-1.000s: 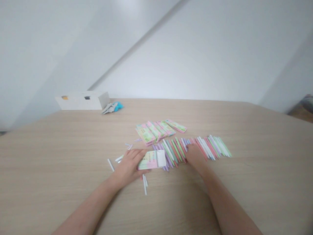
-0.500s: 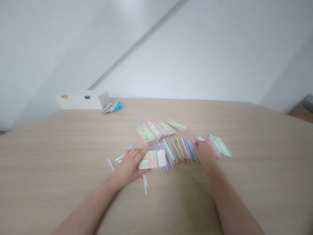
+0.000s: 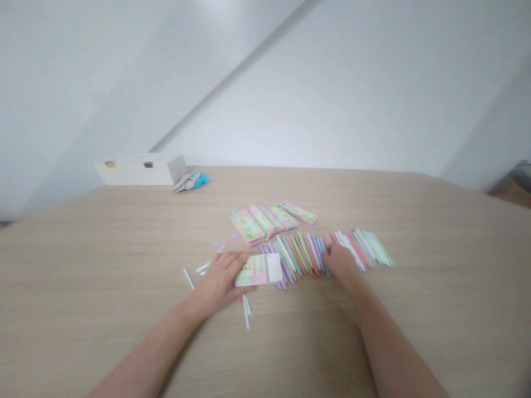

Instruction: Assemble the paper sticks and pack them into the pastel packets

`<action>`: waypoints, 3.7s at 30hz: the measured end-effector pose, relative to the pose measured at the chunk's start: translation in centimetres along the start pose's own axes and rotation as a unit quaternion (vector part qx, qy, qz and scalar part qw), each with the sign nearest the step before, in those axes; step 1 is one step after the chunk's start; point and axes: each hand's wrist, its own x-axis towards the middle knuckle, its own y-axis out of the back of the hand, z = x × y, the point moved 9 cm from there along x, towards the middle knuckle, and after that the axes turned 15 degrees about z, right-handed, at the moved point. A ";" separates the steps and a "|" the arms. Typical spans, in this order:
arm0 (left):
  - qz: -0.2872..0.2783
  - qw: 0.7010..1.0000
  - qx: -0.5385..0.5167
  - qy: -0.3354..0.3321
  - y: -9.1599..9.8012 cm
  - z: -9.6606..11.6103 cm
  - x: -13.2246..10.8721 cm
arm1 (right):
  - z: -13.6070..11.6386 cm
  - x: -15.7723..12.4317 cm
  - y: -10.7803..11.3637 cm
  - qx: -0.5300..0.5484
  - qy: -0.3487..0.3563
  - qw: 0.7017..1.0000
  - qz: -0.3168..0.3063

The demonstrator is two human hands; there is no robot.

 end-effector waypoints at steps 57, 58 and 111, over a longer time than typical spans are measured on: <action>0.013 1.000 -0.010 0.010 0.2 0.2 0.1 | -11.6 -7.5 4.4 0.693 0.032 0.717 -0.069; 0.013 1.000 -0.009 0.010 0.1 0.1 0.1 | -11.6 -7.5 4.4 0.697 0.038 0.713 -0.068; 0.007 1.000 -0.006 -0.004 -0.1 0.4 0.0 | -13.1 -8.2 3.4 0.480 0.174 0.860 -0.011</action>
